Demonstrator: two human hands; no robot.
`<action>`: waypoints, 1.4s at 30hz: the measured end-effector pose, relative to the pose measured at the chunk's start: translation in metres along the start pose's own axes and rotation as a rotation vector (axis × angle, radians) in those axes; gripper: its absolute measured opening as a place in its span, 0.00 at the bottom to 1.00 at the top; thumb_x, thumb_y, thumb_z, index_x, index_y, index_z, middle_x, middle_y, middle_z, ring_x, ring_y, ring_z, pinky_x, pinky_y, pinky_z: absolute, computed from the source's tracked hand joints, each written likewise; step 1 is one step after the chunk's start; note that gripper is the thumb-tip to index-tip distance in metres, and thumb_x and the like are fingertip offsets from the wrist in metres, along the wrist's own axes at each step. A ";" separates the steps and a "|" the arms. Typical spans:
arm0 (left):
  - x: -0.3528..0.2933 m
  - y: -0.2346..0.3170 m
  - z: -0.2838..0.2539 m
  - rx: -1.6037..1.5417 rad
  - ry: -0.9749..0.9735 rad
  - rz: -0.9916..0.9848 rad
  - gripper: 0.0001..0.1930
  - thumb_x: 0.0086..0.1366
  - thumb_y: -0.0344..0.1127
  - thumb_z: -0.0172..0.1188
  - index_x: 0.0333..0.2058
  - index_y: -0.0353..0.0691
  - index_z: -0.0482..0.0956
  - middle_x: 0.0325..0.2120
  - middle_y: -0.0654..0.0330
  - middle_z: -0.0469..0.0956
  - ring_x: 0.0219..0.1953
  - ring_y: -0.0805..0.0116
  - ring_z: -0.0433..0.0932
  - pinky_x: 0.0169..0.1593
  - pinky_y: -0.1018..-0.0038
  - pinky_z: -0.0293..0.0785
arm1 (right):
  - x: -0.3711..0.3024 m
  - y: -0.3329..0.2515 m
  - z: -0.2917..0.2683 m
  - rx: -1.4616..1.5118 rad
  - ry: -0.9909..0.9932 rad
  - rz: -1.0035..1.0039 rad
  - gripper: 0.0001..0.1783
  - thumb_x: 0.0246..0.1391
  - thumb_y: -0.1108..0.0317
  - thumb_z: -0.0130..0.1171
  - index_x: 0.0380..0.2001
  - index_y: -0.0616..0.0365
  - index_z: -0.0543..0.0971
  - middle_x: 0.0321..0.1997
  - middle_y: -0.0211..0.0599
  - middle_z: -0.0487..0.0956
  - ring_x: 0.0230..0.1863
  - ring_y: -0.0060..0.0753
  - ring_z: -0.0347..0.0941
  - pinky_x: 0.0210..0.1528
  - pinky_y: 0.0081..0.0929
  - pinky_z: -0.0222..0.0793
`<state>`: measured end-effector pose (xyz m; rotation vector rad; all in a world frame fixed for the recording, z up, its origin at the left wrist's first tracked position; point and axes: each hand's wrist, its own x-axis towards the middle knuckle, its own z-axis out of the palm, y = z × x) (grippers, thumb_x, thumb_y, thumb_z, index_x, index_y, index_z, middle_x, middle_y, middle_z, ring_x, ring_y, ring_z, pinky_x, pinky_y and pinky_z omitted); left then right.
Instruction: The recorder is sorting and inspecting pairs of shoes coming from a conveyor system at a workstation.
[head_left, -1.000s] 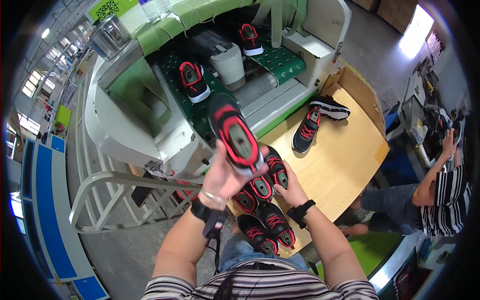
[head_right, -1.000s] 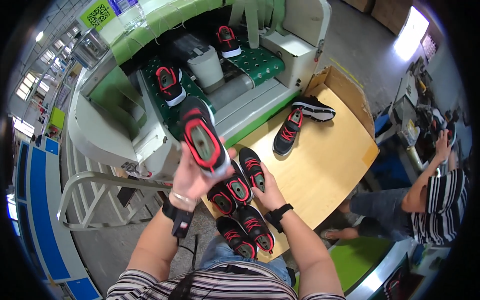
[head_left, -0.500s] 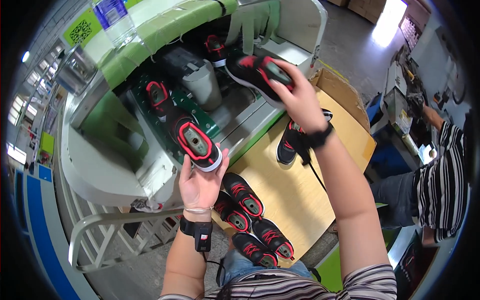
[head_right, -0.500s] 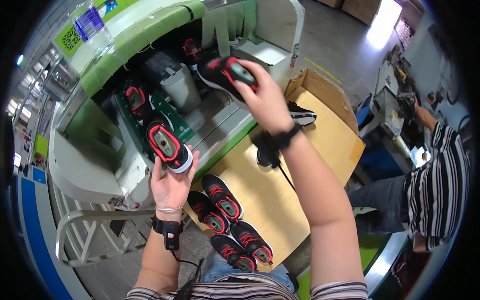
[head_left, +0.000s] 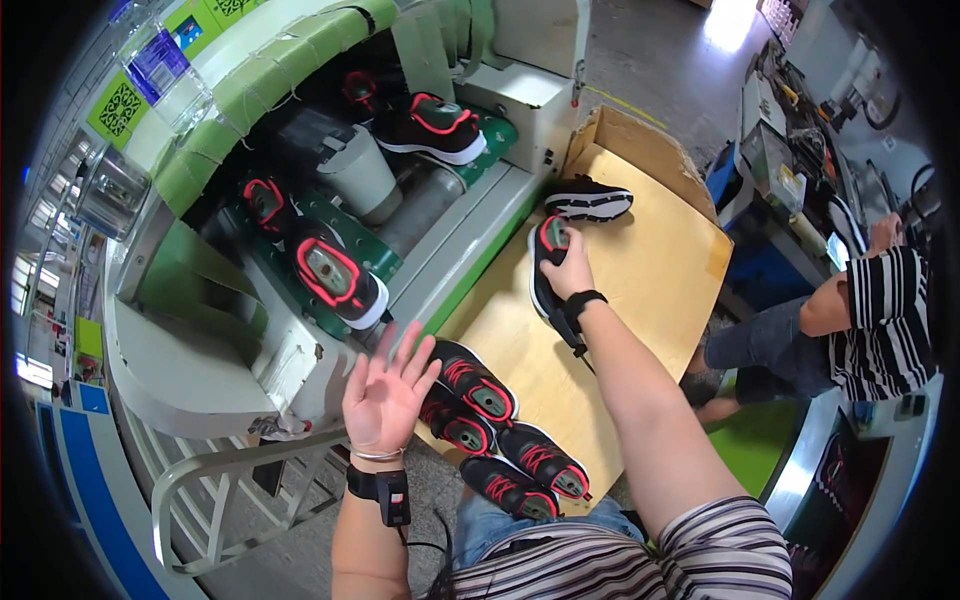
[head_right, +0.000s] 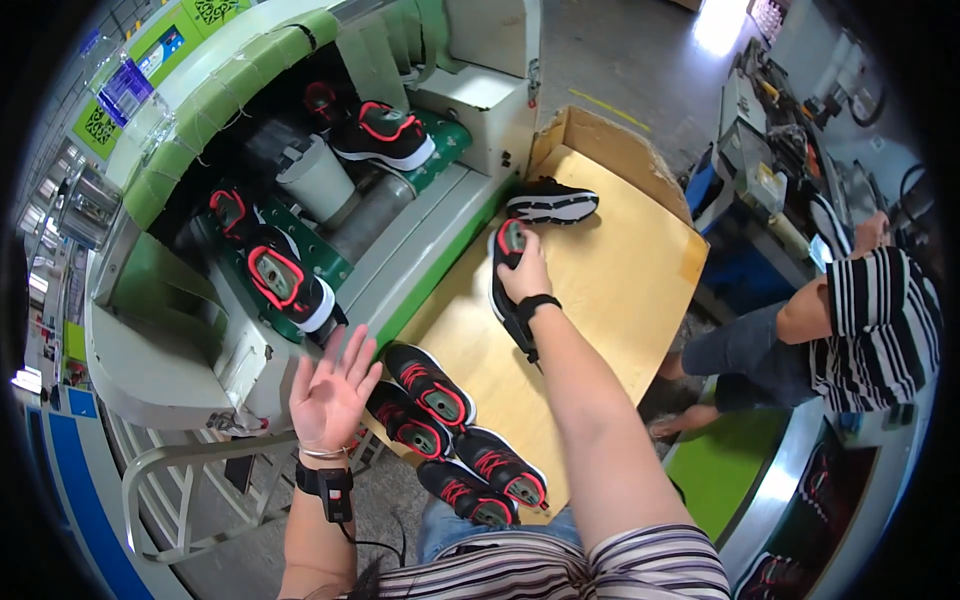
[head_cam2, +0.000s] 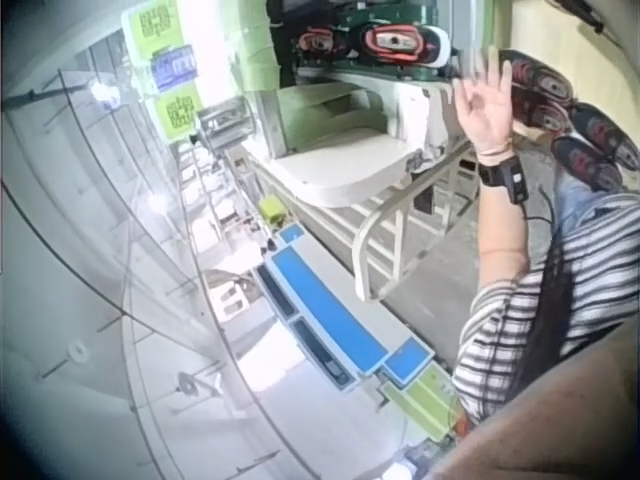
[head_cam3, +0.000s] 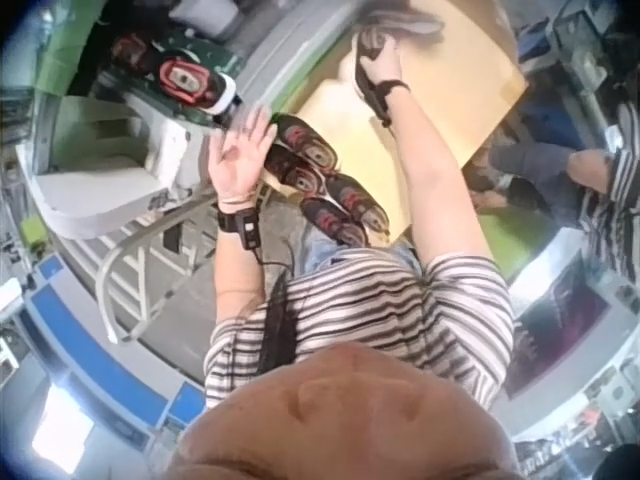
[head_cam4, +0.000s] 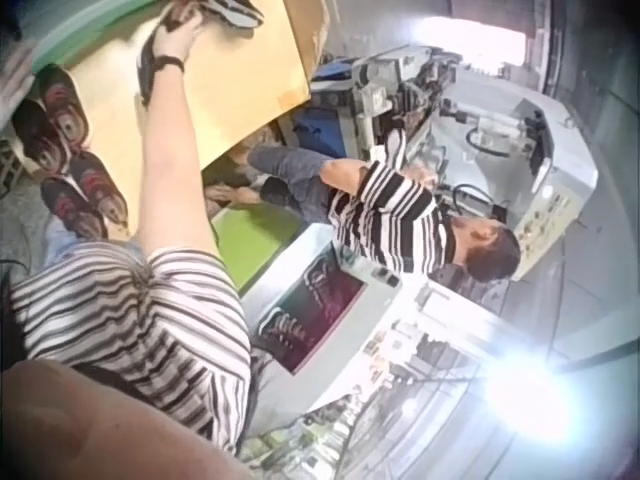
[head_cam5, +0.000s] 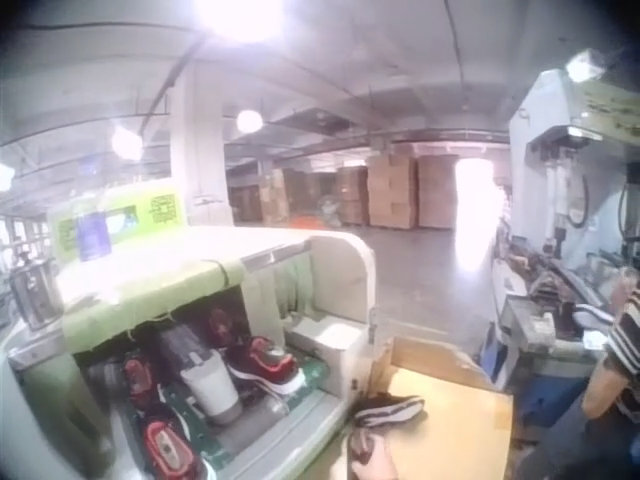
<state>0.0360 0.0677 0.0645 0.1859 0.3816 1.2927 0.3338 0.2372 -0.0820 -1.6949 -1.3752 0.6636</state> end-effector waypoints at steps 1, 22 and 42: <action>-0.004 -0.007 -0.005 0.091 0.026 -0.025 0.34 0.72 0.47 0.49 0.68 0.35 0.53 0.70 0.43 0.49 0.71 0.45 0.53 0.70 0.48 0.53 | -0.015 0.004 -0.013 0.087 -0.098 -0.106 0.39 0.41 0.72 0.65 0.60 0.59 0.65 0.56 0.60 0.71 0.58 0.60 0.69 0.62 0.40 0.65; -0.005 -0.071 -0.030 1.236 0.375 0.261 0.19 0.68 0.38 0.58 0.55 0.39 0.75 0.60 0.52 0.70 0.63 0.58 0.69 0.62 0.63 0.65 | -0.260 0.016 -0.148 -0.211 -0.435 0.037 0.34 0.40 0.61 0.74 0.51 0.60 0.73 0.46 0.53 0.78 0.49 0.51 0.76 0.52 0.38 0.71; 0.003 -0.124 -0.065 2.372 0.186 0.411 0.27 0.58 0.45 0.62 0.55 0.44 0.74 0.60 0.52 0.70 0.62 0.50 0.68 0.56 0.56 0.65 | 0.146 0.079 -0.120 -0.012 0.118 0.410 0.54 0.48 0.41 0.67 0.68 0.63 0.58 0.66 0.59 0.67 0.66 0.53 0.65 0.67 0.37 0.60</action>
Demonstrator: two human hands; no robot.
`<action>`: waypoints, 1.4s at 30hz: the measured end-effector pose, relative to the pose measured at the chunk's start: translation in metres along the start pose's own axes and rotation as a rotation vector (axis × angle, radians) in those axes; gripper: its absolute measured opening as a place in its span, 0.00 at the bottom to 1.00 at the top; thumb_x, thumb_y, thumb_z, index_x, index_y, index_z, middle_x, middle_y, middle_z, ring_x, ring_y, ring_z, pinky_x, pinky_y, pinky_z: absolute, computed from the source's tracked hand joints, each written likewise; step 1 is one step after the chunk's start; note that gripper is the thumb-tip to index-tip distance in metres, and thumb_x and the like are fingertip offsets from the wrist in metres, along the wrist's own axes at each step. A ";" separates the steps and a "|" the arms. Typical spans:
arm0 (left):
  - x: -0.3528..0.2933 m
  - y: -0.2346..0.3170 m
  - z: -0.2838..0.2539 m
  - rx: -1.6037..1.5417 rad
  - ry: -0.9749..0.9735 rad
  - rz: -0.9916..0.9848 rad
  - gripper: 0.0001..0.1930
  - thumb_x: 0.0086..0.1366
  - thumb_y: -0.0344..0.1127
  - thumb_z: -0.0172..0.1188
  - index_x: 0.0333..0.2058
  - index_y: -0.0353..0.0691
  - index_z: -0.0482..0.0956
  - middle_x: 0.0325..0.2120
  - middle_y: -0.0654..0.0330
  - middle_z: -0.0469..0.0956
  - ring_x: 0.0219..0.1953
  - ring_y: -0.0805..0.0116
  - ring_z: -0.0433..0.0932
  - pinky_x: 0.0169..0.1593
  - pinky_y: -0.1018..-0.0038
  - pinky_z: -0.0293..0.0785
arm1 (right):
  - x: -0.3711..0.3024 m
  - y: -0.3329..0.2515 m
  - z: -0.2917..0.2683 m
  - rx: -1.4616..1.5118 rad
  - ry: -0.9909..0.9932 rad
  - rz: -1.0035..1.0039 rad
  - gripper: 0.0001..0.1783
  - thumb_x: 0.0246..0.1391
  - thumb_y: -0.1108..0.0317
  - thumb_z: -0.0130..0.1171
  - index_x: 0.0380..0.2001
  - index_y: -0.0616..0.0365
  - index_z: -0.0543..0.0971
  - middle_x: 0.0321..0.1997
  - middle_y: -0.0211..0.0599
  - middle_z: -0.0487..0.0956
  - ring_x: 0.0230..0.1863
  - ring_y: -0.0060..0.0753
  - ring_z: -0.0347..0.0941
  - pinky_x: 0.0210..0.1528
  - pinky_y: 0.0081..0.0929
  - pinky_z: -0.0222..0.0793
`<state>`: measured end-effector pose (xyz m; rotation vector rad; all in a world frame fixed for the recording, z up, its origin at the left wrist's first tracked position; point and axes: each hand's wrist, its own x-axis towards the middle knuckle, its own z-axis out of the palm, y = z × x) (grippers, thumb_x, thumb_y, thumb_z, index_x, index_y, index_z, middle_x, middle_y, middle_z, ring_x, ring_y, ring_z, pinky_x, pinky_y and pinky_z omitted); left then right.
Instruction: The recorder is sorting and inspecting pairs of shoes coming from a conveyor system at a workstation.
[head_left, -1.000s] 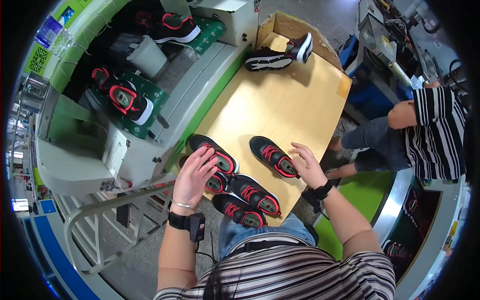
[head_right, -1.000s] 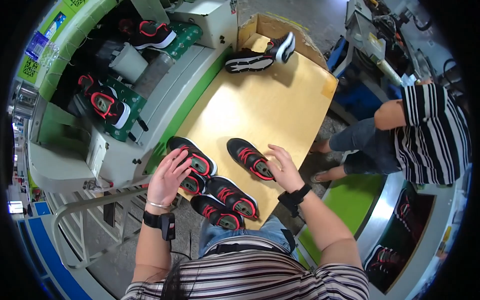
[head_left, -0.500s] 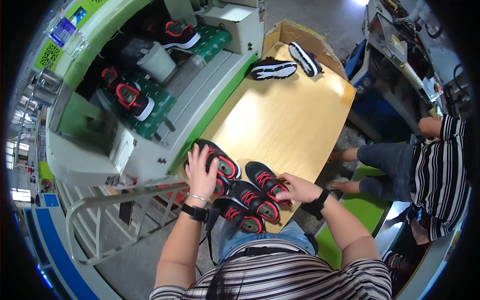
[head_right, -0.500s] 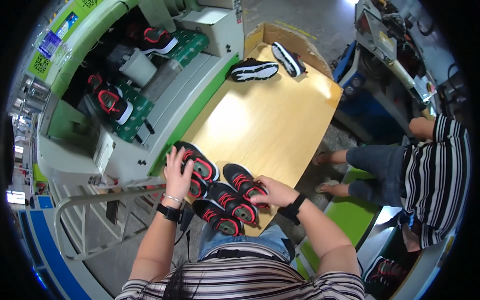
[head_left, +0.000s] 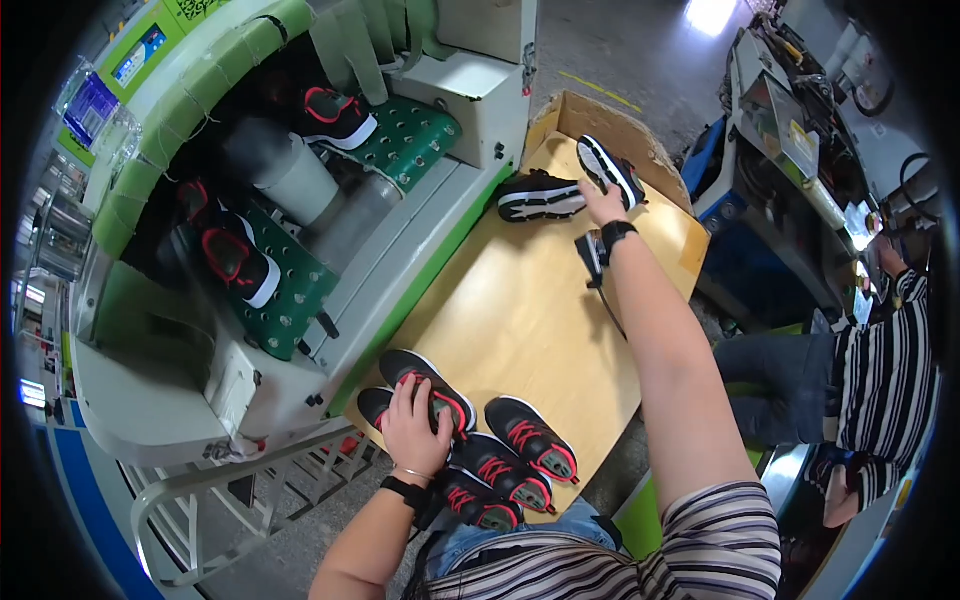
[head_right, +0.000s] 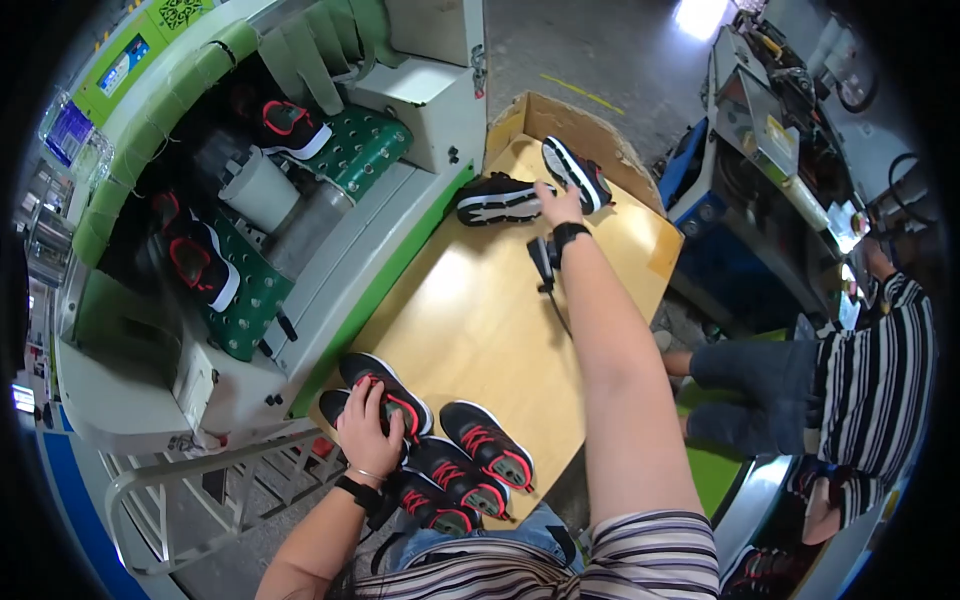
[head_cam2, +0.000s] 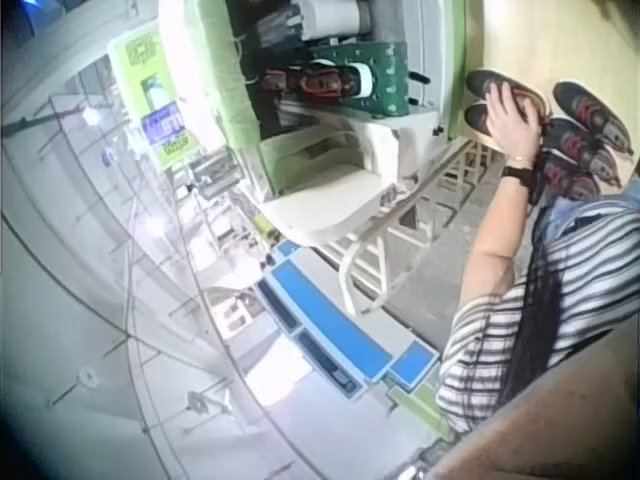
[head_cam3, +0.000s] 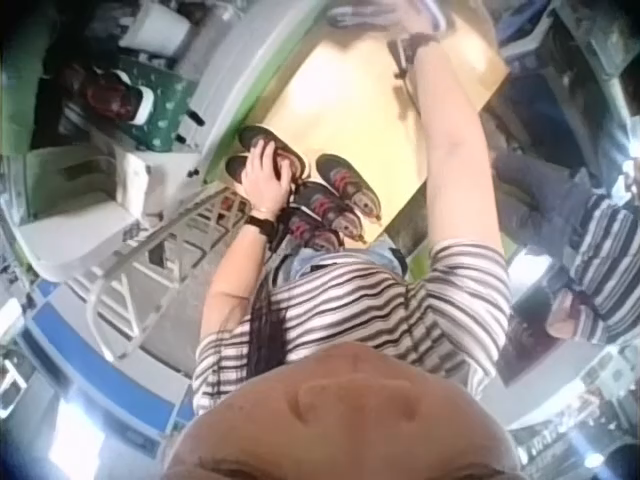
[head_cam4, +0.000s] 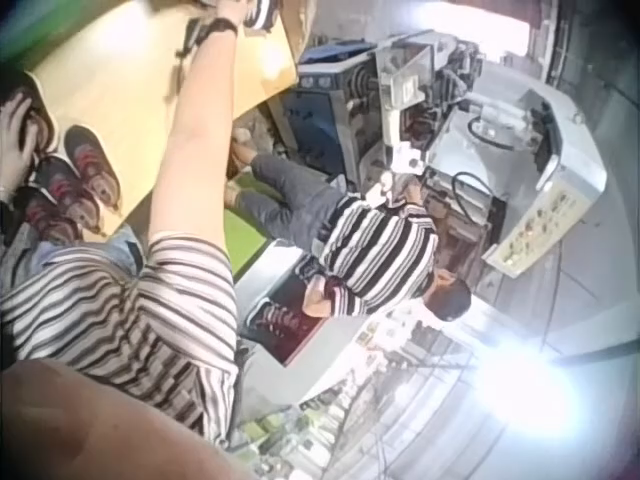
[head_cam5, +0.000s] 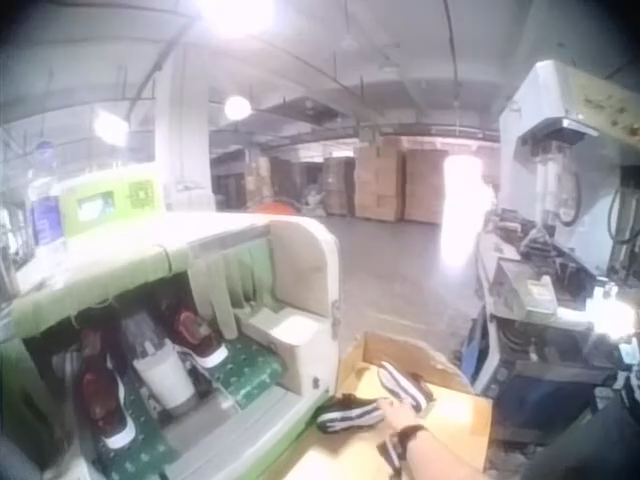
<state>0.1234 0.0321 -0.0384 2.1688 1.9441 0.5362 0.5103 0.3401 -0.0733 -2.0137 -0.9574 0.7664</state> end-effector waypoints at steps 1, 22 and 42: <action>0.000 -0.001 -0.001 0.002 -0.002 -0.002 0.27 0.57 0.45 0.62 0.55 0.44 0.74 0.60 0.52 0.70 0.62 0.50 0.68 0.56 0.56 0.65 | 0.009 -0.011 0.008 -0.007 0.082 0.083 0.56 0.46 0.38 0.68 0.69 0.60 0.57 0.66 0.58 0.67 0.66 0.54 0.65 0.67 0.38 0.61; -0.006 -0.007 -0.019 -0.289 0.014 0.012 0.21 0.69 0.45 0.52 0.55 0.42 0.73 0.56 0.51 0.69 0.61 0.49 0.64 0.63 0.58 0.56 | -0.259 0.056 -0.054 0.481 -0.750 0.014 0.34 0.58 0.59 0.65 0.60 0.69 0.67 0.54 0.41 0.76 0.55 0.28 0.72 0.60 0.26 0.65; 0.052 0.022 -0.137 -2.388 -0.497 -0.187 0.41 0.70 0.67 0.40 0.71 0.45 0.50 0.69 0.55 0.56 0.67 0.43 0.61 0.60 0.45 0.71 | -0.419 0.118 -0.075 -0.067 -0.595 -0.370 0.41 0.50 0.74 0.65 0.67 0.62 0.59 0.62 0.57 0.69 0.63 0.55 0.67 0.66 0.39 0.61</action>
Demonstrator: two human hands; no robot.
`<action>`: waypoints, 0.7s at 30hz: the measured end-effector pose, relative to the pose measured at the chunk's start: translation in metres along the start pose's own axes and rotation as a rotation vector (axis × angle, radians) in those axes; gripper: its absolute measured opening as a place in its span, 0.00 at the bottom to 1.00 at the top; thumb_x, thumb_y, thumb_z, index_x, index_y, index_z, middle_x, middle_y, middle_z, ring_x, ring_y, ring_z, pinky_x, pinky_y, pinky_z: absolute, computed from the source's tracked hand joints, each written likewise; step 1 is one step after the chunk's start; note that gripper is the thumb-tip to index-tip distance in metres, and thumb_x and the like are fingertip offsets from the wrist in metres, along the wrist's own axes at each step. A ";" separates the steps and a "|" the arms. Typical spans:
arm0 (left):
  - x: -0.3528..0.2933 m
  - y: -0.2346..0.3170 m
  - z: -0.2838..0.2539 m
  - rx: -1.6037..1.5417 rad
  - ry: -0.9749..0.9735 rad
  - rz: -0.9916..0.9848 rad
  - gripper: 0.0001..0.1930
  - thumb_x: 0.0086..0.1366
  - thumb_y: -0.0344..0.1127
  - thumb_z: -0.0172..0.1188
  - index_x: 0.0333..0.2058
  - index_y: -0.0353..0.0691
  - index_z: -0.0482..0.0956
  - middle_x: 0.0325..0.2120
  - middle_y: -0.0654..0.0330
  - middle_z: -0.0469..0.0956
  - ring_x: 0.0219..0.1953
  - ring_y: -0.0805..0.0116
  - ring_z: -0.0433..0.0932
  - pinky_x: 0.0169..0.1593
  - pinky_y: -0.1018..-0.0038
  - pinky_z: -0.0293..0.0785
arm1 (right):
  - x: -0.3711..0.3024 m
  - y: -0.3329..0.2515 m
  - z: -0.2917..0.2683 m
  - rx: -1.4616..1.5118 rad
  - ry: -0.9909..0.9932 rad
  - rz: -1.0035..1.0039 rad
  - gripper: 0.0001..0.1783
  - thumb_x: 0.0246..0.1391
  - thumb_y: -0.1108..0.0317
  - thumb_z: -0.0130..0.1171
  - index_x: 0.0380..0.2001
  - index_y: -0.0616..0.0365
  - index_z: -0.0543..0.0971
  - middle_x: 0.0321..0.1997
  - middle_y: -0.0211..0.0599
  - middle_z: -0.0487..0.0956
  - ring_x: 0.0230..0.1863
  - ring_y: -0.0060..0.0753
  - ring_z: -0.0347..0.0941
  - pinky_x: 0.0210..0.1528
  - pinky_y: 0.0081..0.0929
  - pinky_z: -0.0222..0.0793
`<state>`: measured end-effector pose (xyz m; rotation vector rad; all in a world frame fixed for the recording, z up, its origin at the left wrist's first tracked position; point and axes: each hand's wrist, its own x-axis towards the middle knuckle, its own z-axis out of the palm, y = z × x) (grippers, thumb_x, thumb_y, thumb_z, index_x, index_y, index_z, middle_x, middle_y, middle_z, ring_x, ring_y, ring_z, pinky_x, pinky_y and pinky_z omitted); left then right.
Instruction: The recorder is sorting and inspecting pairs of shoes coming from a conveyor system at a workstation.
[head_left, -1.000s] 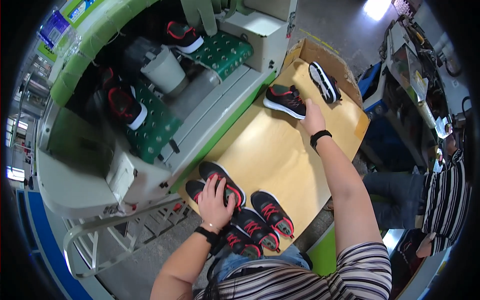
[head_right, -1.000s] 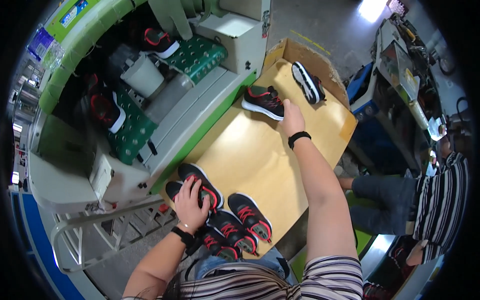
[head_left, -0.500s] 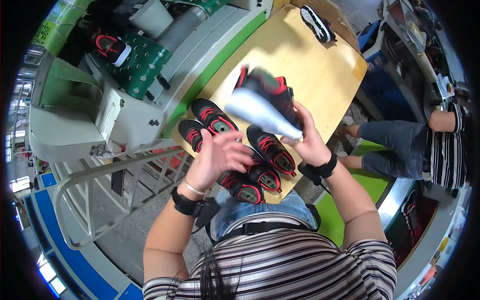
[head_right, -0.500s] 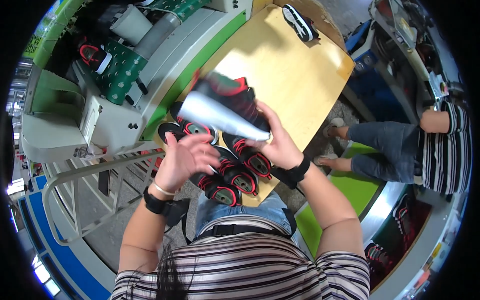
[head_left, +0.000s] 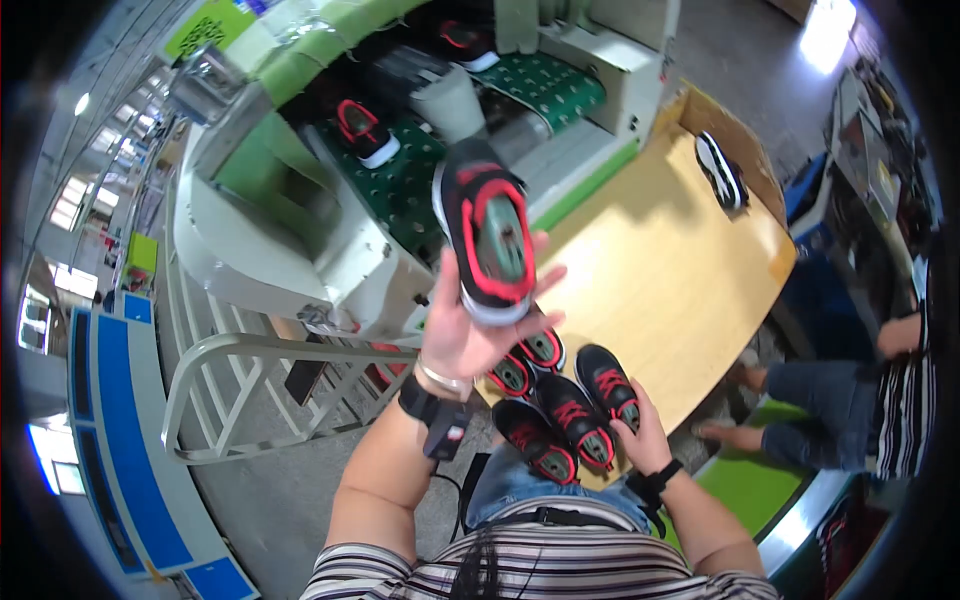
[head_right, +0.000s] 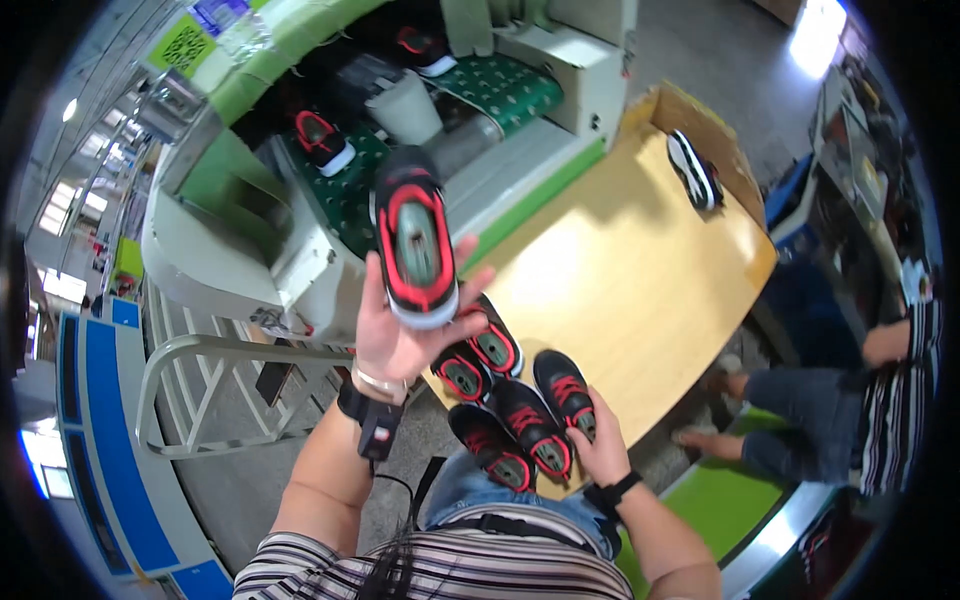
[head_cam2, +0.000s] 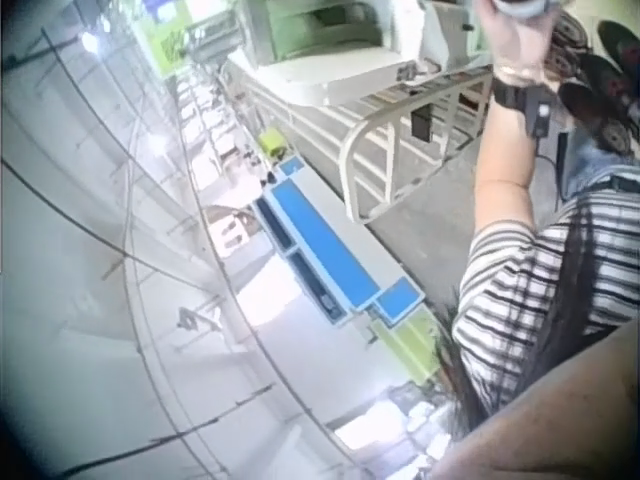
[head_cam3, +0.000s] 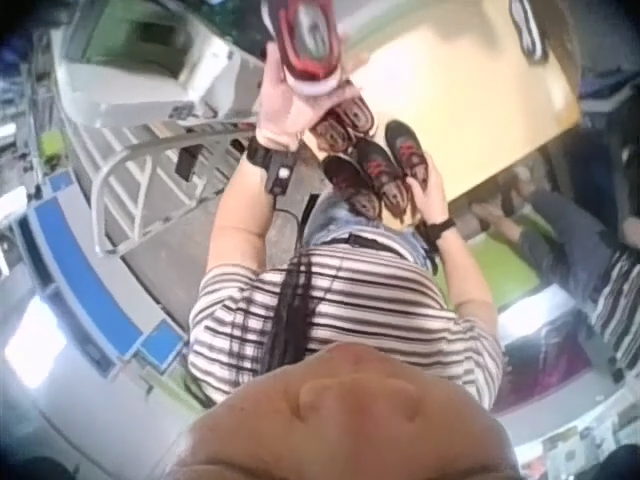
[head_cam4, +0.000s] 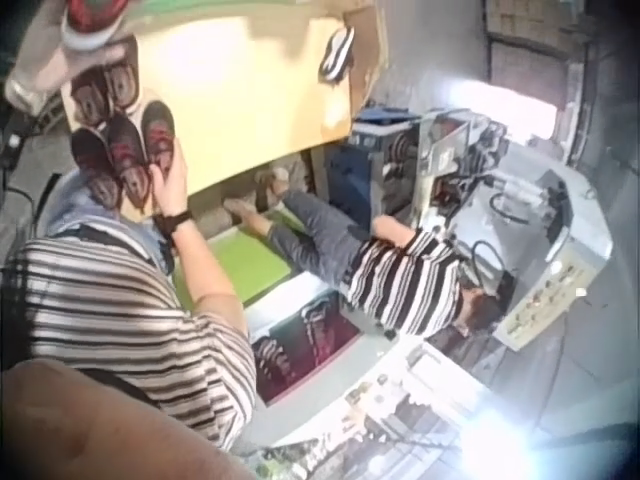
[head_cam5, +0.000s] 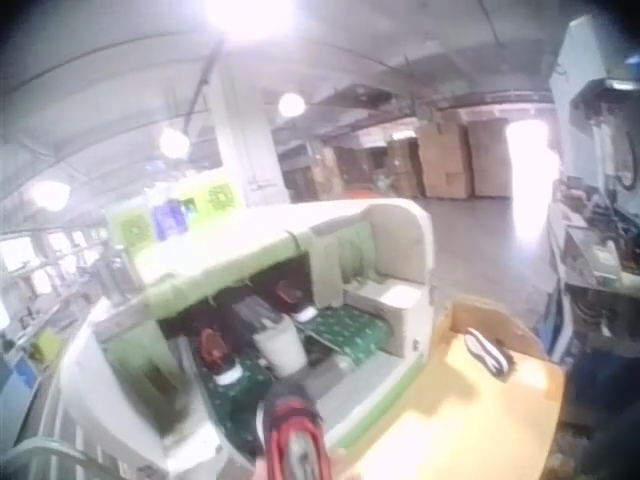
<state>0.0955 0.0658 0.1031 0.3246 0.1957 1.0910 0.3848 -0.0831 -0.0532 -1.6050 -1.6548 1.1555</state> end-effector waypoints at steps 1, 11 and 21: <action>0.011 0.016 -0.005 0.001 -0.026 0.061 0.41 0.69 0.68 0.39 0.70 0.45 0.52 0.69 0.56 0.57 0.66 0.42 0.61 0.61 0.45 0.70 | 0.001 0.000 0.001 0.102 0.020 0.040 0.41 0.52 0.74 0.64 0.67 0.61 0.59 0.62 0.55 0.69 0.63 0.50 0.67 0.66 0.37 0.61; 0.043 0.080 -0.066 -0.264 0.283 0.450 0.40 0.69 0.59 0.49 0.66 0.30 0.56 0.65 0.36 0.57 0.68 0.38 0.55 0.70 0.49 0.59 | 0.183 -0.162 -0.063 0.268 0.377 -0.415 0.33 0.56 0.68 0.64 0.61 0.59 0.61 0.55 0.44 0.72 0.53 0.35 0.72 0.56 0.32 0.68; 0.009 -0.015 -0.064 1.237 0.343 -0.069 0.31 0.70 0.52 0.54 0.64 0.39 0.63 0.69 0.47 0.55 0.70 0.44 0.55 0.68 0.46 0.55 | 0.404 -0.237 -0.027 -0.314 0.466 -0.357 0.46 0.51 0.69 0.63 0.70 0.28 0.56 0.72 0.57 0.55 0.64 0.64 0.63 0.64 0.46 0.63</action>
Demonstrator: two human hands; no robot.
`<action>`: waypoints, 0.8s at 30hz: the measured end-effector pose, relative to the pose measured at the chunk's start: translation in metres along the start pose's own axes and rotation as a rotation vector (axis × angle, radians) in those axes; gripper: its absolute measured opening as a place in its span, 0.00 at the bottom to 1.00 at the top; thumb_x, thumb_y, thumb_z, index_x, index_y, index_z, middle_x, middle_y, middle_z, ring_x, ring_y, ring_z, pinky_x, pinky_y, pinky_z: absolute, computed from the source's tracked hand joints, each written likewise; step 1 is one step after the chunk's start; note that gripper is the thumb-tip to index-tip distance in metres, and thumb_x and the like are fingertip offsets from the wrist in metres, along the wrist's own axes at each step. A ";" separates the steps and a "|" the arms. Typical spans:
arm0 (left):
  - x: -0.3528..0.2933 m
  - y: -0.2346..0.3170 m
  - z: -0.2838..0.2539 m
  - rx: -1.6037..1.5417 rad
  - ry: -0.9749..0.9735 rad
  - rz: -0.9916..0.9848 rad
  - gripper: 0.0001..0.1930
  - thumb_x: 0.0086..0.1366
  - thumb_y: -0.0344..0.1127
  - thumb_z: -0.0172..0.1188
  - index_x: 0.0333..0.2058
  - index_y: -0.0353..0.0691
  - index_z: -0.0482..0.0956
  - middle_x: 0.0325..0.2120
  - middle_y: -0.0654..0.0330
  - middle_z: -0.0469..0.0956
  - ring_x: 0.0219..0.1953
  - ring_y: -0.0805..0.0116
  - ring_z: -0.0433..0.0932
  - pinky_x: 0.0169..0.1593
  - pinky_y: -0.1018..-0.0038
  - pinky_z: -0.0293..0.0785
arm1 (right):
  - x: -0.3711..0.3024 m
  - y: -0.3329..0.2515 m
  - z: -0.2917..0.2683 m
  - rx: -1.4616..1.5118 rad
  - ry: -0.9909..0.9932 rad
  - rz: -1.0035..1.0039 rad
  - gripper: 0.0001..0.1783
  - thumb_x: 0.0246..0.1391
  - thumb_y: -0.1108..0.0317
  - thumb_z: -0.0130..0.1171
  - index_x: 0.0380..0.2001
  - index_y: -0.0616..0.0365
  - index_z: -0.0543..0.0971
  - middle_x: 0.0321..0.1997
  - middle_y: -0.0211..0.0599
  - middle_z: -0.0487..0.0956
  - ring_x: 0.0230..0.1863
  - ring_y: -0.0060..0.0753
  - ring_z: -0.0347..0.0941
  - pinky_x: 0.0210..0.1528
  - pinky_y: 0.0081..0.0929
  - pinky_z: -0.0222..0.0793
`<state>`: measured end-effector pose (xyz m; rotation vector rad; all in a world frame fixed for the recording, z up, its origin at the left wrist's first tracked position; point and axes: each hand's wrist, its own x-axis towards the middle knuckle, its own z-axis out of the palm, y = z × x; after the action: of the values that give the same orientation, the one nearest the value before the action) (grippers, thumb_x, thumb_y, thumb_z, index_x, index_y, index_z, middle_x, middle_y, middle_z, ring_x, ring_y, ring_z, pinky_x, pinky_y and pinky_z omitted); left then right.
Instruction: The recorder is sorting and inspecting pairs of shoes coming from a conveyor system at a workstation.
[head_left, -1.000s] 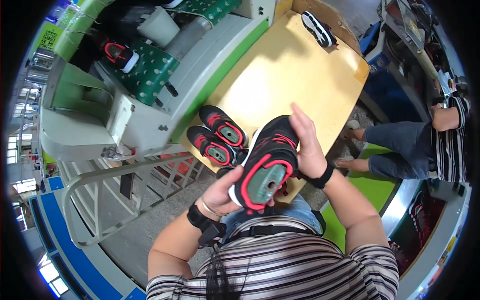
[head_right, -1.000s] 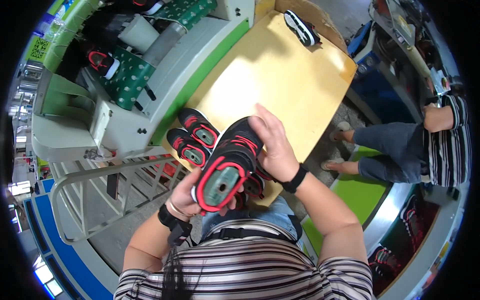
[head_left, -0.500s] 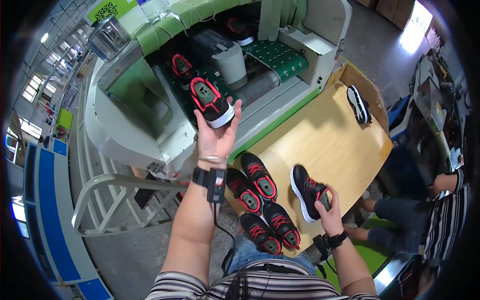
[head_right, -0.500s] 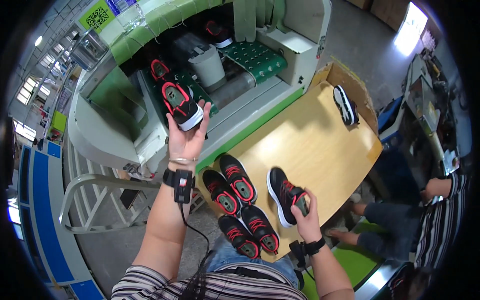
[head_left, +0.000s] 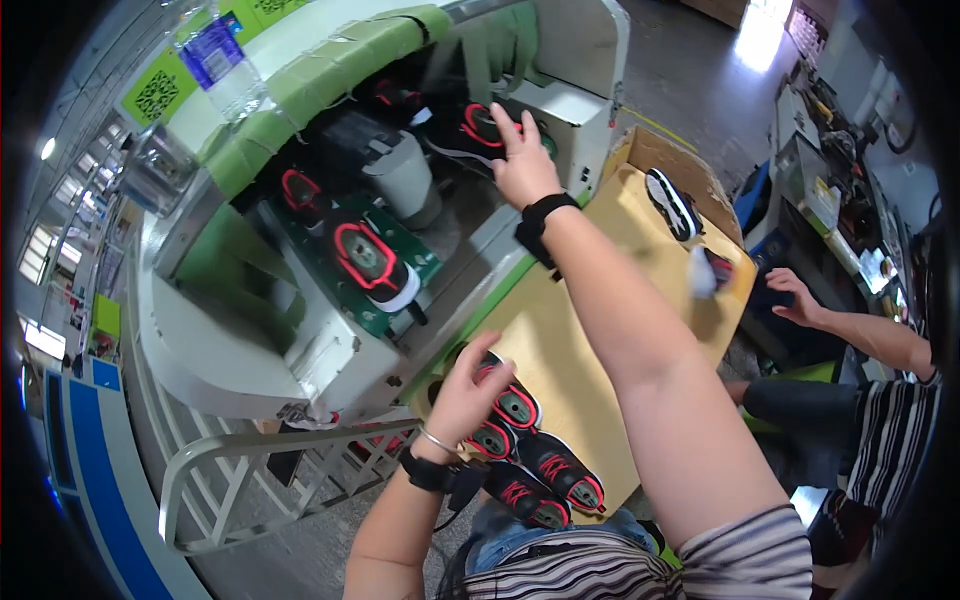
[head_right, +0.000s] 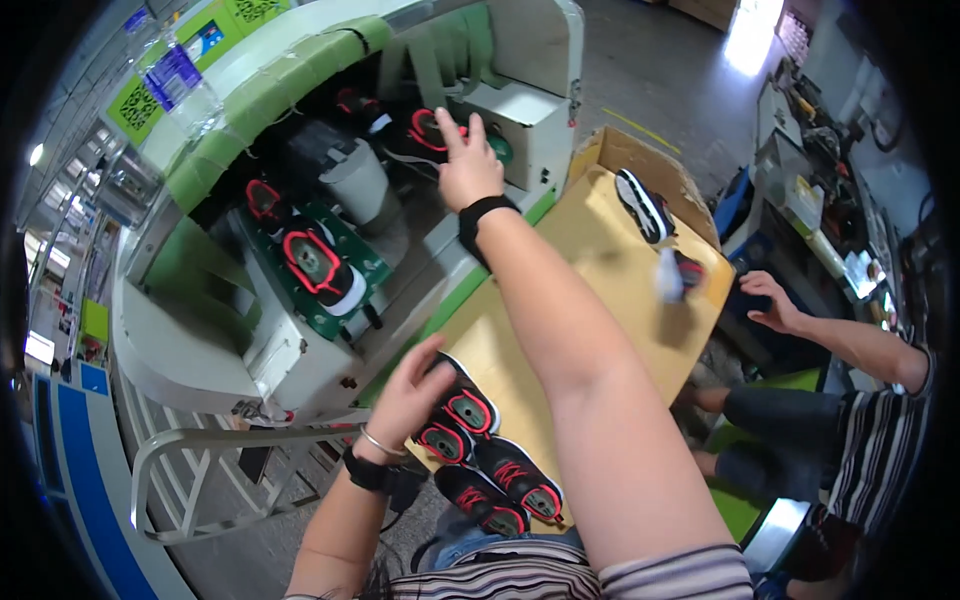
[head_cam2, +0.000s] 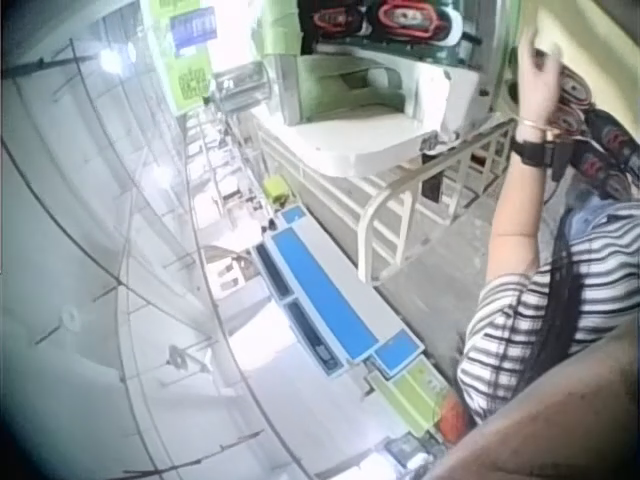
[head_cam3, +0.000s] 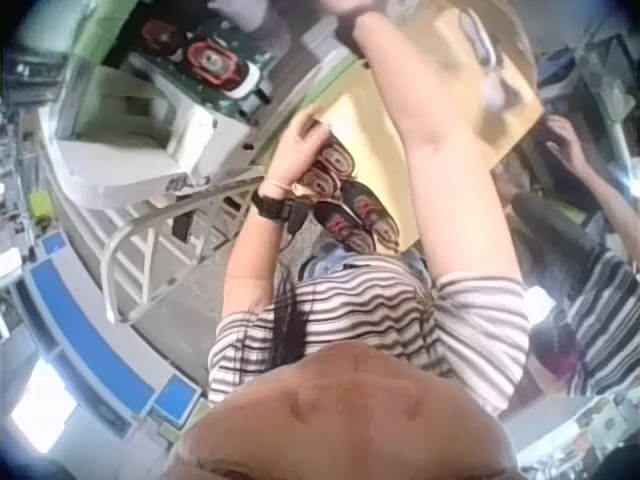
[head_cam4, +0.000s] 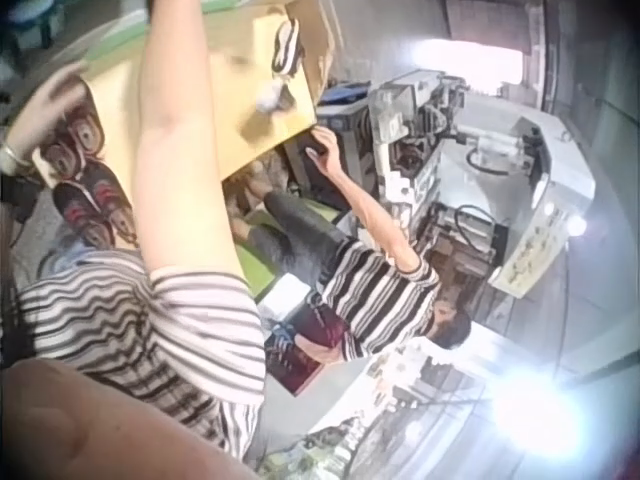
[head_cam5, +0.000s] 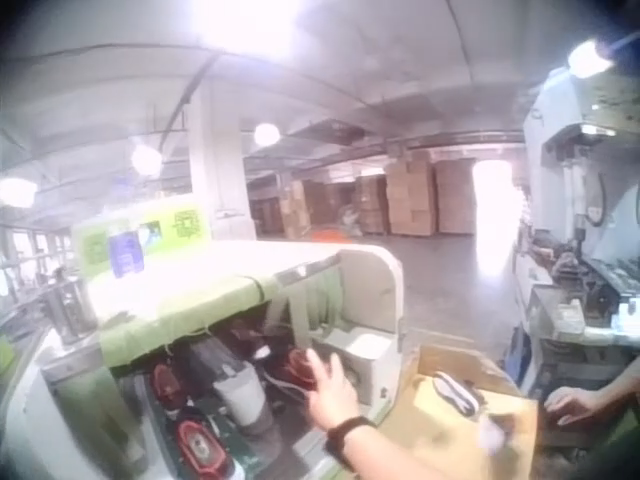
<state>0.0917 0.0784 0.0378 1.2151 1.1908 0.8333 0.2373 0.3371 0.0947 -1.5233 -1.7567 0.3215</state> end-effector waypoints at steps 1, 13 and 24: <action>-0.008 -0.006 0.005 0.495 0.068 0.070 0.31 0.67 0.51 0.57 0.64 0.41 0.65 0.69 0.47 0.54 0.70 0.43 0.53 0.68 0.44 0.52 | -0.019 -0.004 0.009 -0.120 0.156 -0.092 0.48 0.50 0.70 0.63 0.71 0.28 0.54 0.74 0.57 0.51 0.68 0.66 0.58 0.67 0.51 0.57; -0.021 -0.087 0.034 1.179 0.291 0.237 0.27 0.61 0.51 0.59 0.55 0.44 0.75 0.60 0.49 0.68 0.64 0.45 0.64 0.59 0.54 0.65 | -0.209 0.116 -0.025 -0.340 -0.268 0.078 0.48 0.49 0.56 0.68 0.71 0.44 0.55 0.77 0.50 0.45 0.76 0.66 0.37 0.72 0.66 0.39; -0.007 -0.075 0.058 1.126 0.278 0.286 0.25 0.58 0.48 0.62 0.53 0.45 0.76 0.58 0.51 0.70 0.63 0.48 0.66 0.58 0.56 0.65 | -0.115 0.295 -0.030 -0.156 -0.165 0.295 0.31 0.65 0.38 0.40 0.45 0.50 0.82 0.47 0.43 0.83 0.53 0.42 0.76 0.73 0.56 0.36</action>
<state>0.1383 0.0428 -0.0370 2.2638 1.8339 0.5088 0.4710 0.2966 -0.1179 -1.9224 -1.7131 0.4781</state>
